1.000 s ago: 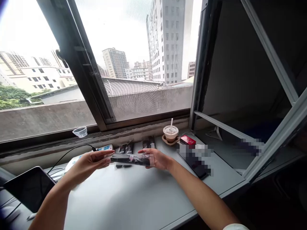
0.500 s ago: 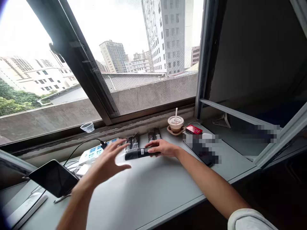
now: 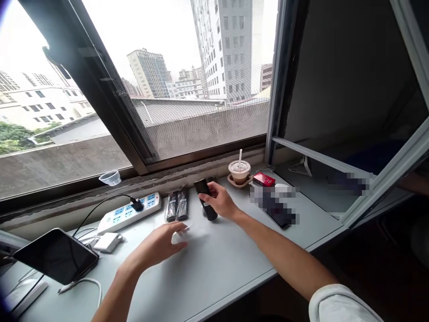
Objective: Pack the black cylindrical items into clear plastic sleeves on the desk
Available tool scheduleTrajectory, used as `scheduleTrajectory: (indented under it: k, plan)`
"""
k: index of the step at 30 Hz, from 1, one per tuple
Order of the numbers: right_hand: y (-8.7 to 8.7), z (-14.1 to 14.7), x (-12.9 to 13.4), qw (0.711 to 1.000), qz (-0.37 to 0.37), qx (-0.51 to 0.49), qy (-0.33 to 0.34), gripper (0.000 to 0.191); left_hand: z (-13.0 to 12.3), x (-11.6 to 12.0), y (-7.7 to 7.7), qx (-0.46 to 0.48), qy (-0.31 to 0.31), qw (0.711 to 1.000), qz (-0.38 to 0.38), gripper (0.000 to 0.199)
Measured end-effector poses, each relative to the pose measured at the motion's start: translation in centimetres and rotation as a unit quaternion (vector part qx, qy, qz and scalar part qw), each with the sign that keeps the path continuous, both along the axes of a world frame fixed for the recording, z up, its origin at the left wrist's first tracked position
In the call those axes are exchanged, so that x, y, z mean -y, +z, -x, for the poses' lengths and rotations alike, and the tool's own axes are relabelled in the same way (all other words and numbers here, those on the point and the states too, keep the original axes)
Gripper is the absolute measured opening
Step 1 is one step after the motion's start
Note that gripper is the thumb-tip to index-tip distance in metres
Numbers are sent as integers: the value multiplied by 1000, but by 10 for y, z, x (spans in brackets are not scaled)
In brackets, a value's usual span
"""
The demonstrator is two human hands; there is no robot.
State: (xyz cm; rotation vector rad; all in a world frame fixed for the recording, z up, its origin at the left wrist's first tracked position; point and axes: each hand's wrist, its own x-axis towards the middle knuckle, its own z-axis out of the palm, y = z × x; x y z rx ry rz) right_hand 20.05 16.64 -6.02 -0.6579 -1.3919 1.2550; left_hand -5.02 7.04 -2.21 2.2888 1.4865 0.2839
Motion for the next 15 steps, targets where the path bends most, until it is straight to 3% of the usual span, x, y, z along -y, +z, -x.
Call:
scheduleTrajectory:
  k: [4,10,12,15]
  plan:
    - [-9,14,13,997,-35,42,49,33,-3,3,4,-5,-10,1000,8,26]
    - [-11,6,21,968,-28,218,122,36,-9,9,10,-3,-23,999,29,52]
    - [-4,1,23,957,-44,263,118,36,-14,9,13,5,-41,998,-38,49]
    - [8,-2,26,941,-99,305,108,30,-20,6,13,33,-78,970,-229,27]
